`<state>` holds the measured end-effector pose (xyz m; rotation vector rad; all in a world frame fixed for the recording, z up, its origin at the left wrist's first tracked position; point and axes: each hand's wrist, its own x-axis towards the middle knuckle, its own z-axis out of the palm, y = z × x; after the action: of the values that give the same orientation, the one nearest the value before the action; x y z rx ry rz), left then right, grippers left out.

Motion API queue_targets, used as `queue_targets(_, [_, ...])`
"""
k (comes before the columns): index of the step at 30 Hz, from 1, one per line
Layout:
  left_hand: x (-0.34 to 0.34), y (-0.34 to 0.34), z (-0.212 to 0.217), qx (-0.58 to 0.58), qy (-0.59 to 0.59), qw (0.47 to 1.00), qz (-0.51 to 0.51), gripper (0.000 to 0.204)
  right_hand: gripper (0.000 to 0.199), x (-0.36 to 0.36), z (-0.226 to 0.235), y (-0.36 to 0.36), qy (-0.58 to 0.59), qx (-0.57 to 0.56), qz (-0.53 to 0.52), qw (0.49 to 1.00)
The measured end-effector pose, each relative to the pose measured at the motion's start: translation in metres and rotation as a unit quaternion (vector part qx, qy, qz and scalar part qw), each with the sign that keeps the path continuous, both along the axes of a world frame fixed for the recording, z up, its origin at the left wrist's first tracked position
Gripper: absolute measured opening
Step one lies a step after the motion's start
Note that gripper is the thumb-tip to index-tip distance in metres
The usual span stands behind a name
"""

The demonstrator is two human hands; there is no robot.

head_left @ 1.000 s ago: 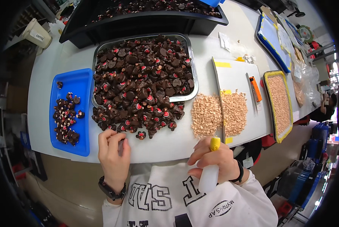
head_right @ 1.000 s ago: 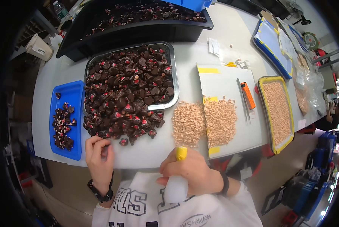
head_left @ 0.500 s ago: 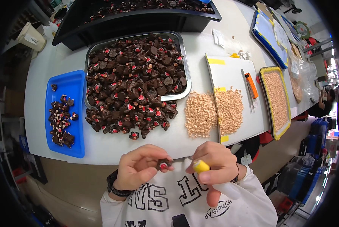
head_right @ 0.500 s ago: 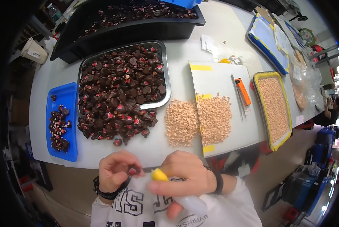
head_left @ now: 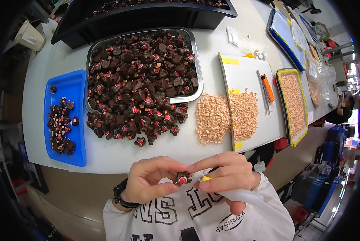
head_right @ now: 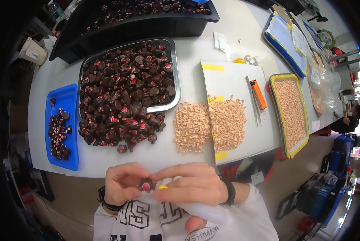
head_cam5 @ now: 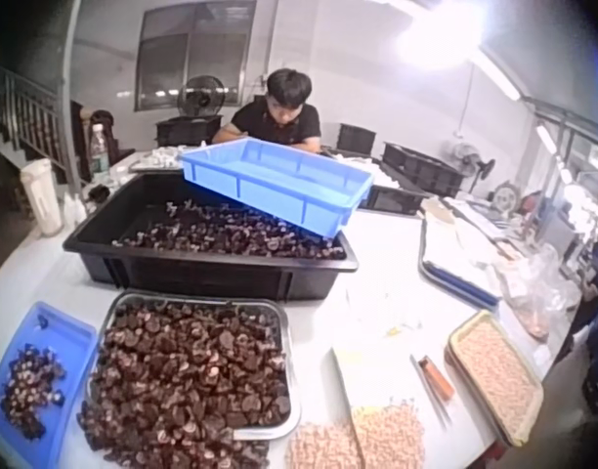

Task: The person decorates small chocolate pieces by applying a small dot of yellow substance from a squeeze bottle onto each piece. They handle the chocolates one at a time, pick them up from a tray, apply the dot, and place them back. The process is repetitive and focused on precise placement of the yellow dot.

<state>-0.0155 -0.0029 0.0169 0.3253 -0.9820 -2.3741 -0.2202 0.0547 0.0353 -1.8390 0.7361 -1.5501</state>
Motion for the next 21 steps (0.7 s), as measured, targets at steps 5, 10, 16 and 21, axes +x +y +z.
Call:
queue_targets(5, [-0.0015,0.0003,0.0026,-0.013,-0.018,1.0,0.009,0.037,0.053,0.0001,0.0034,0.0001,-0.014,0.012,-0.006,1.0])
queue_targets(10, [-0.0023,-0.0007,0.0034,-0.02,-0.018,1.0,0.006,0.037,0.049,-0.0014,0.007,0.0004,0.017,0.028,-0.009,0.999])
queue_targets(16, [-0.0022,-0.0001,0.0018,-0.021,-0.013,1.0,0.01,0.037,0.048,-0.0035,0.0094,0.0,0.044,0.049,-0.004,0.998])
queue_targets(21, [-0.0023,0.0035,0.0019,0.022,0.015,0.999,0.024,0.037,0.048,-0.0005,0.0039,0.0004,0.008,0.022,-0.021,1.0])
